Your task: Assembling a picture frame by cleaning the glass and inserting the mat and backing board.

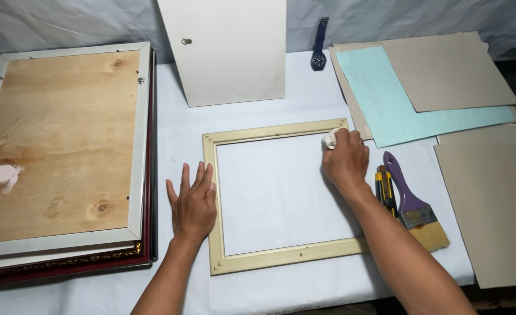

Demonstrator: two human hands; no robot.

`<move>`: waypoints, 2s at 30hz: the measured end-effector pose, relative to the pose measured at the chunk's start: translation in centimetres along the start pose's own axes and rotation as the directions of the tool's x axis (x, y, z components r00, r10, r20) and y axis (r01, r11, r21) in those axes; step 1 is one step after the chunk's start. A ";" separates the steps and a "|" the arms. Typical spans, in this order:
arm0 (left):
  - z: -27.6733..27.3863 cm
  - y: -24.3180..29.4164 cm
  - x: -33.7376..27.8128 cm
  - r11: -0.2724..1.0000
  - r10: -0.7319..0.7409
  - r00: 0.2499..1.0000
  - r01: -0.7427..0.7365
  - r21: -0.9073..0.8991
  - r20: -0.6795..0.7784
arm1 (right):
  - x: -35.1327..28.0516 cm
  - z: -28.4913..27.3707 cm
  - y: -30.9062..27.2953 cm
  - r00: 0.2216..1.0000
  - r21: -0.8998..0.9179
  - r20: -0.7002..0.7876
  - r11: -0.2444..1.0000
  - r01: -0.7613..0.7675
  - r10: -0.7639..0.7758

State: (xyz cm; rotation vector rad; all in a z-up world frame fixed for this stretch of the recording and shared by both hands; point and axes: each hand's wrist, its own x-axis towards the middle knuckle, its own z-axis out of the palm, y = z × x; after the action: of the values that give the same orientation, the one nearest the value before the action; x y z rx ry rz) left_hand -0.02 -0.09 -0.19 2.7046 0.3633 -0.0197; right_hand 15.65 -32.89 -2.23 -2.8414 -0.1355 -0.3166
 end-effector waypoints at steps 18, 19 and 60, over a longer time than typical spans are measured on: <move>0.3 -0.4 0.1 1.000 0.005 1.000 -0.005 -0.018 -0.007 | -2.4 -0.5 -6.1 0.999 0.163 0.014 0.986 0.031 -0.034; 0.4 -0.3 0.3 1.000 0.002 1.000 -0.003 -0.021 -0.005 | -2.0 -0.4 -3.7 0.999 0.159 0.018 0.987 0.032 -0.035; -0.3 -0.2 0.1 1.000 -0.008 0.999 0.009 -0.015 0.037 | -9.7 -1.7 -16.9 0.700 0.440 0.119 0.669 0.599 -0.704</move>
State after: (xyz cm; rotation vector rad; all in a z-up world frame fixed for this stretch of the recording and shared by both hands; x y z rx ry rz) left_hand 0.01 0.28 0.02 2.6834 0.3629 -0.0684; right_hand 3.83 -17.83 1.63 -2.3247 -1.1817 -0.0057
